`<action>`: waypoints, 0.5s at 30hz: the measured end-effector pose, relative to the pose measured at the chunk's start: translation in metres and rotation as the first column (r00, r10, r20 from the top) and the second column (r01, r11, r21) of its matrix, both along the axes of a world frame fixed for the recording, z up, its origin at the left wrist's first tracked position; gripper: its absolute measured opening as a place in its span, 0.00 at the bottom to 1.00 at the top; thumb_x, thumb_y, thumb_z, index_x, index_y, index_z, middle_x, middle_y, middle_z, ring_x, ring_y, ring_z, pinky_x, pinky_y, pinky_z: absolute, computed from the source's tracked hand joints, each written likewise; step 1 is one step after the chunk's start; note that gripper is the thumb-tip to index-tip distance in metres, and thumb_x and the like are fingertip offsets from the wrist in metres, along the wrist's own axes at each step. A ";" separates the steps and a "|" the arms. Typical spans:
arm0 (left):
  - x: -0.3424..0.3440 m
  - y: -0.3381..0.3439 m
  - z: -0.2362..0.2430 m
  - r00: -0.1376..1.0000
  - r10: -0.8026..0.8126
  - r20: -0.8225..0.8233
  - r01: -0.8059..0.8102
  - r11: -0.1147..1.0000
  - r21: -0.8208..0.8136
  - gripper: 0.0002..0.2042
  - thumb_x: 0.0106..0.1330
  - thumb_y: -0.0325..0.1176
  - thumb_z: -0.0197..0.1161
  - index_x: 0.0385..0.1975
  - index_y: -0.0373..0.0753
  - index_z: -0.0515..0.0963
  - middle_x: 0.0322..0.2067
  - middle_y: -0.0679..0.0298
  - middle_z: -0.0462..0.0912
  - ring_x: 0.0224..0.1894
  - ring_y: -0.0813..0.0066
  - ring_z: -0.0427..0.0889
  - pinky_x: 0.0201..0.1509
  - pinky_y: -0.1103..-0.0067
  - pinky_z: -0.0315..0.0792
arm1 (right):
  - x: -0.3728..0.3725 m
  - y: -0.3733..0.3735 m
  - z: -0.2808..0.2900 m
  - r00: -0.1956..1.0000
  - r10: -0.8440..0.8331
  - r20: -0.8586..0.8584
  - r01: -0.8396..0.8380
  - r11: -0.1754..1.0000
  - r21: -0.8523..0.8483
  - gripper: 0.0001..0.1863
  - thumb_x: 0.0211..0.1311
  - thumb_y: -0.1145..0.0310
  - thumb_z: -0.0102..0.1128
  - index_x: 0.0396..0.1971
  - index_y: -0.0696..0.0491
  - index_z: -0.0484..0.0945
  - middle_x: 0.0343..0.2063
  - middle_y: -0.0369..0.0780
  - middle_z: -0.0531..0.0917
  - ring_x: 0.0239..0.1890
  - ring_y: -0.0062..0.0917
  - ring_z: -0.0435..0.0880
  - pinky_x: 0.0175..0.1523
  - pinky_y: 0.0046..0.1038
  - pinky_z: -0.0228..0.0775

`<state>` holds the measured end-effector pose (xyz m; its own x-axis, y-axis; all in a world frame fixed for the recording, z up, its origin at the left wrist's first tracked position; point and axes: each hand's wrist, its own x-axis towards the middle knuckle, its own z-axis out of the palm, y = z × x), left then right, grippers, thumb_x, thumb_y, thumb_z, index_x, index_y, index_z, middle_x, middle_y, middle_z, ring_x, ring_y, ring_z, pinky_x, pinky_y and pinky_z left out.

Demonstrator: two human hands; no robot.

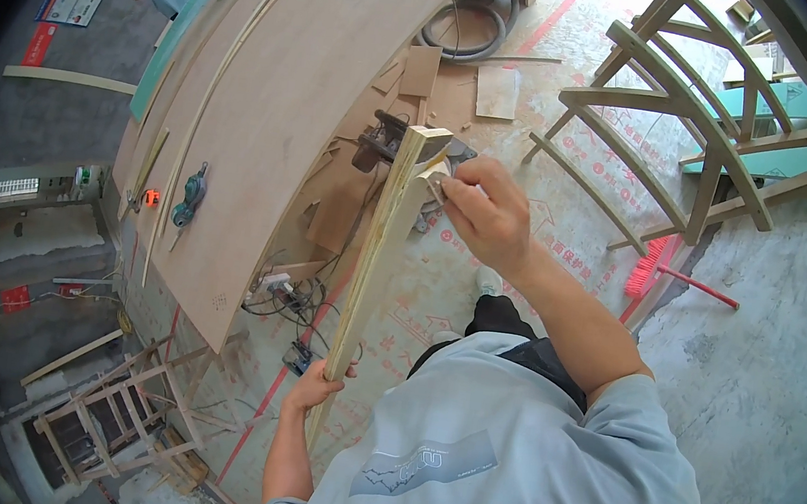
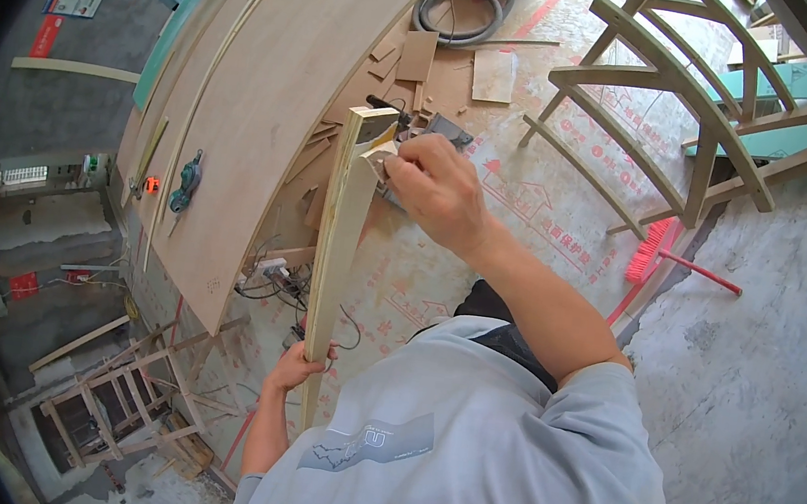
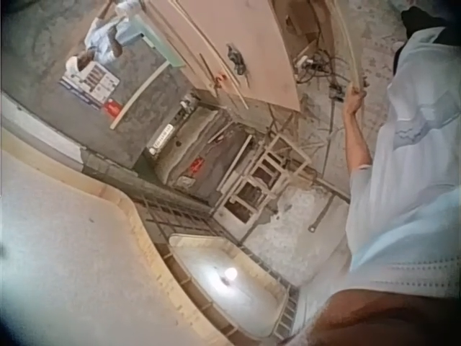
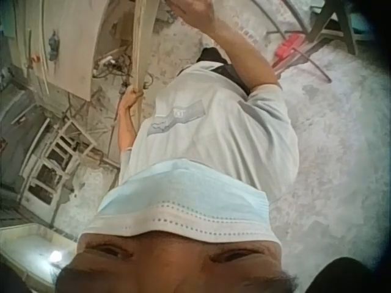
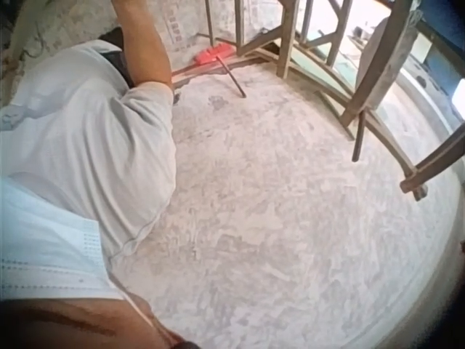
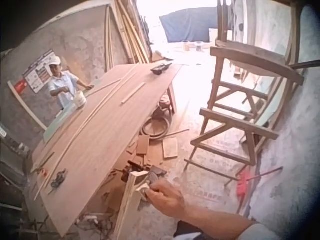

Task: Cutting and preparing wooden strips using a miter saw and a nail gun for a construction project.

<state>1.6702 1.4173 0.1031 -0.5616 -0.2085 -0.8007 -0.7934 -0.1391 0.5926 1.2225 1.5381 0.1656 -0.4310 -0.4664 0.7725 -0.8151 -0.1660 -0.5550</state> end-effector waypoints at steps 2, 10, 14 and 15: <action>-0.001 -0.003 0.002 1.000 -0.003 0.012 0.003 1.000 0.015 0.28 0.50 0.18 0.59 0.57 0.36 0.77 0.43 0.66 0.84 0.48 0.77 0.79 0.56 0.78 0.71 | 0.005 -0.004 -0.001 1.000 0.006 0.002 -0.006 1.000 -0.007 0.15 0.43 0.80 0.72 0.34 0.57 0.80 0.33 0.40 0.79 0.34 0.31 0.81 0.34 0.29 0.76; -0.006 -0.022 0.001 0.997 -0.054 0.050 0.049 0.993 0.109 0.29 0.50 0.18 0.60 0.58 0.35 0.77 0.45 0.64 0.85 0.50 0.74 0.80 0.58 0.75 0.72 | 0.014 -0.018 0.001 0.997 -0.043 -0.059 0.042 0.999 -0.011 0.13 0.47 0.77 0.66 0.35 0.57 0.79 0.34 0.39 0.79 0.37 0.31 0.82 0.36 0.29 0.78; -0.011 -0.035 -0.002 0.995 -0.047 0.087 0.032 0.987 0.159 0.29 0.51 0.17 0.60 0.59 0.34 0.76 0.47 0.62 0.84 0.52 0.73 0.80 0.55 0.74 0.75 | 0.036 -0.020 -0.002 0.986 0.056 -0.156 -0.034 0.989 0.142 0.16 0.43 0.75 0.70 0.36 0.57 0.80 0.34 0.39 0.81 0.34 0.31 0.82 0.38 0.31 0.78; -0.012 -0.038 -0.003 0.995 -0.080 0.058 0.070 0.984 0.162 0.29 0.51 0.17 0.59 0.59 0.33 0.76 0.47 0.62 0.84 0.52 0.73 0.80 0.53 0.74 0.76 | 0.041 -0.020 -0.004 0.984 0.093 -0.153 -0.071 0.987 0.142 0.17 0.42 0.73 0.70 0.36 0.56 0.80 0.34 0.39 0.80 0.34 0.30 0.82 0.38 0.31 0.78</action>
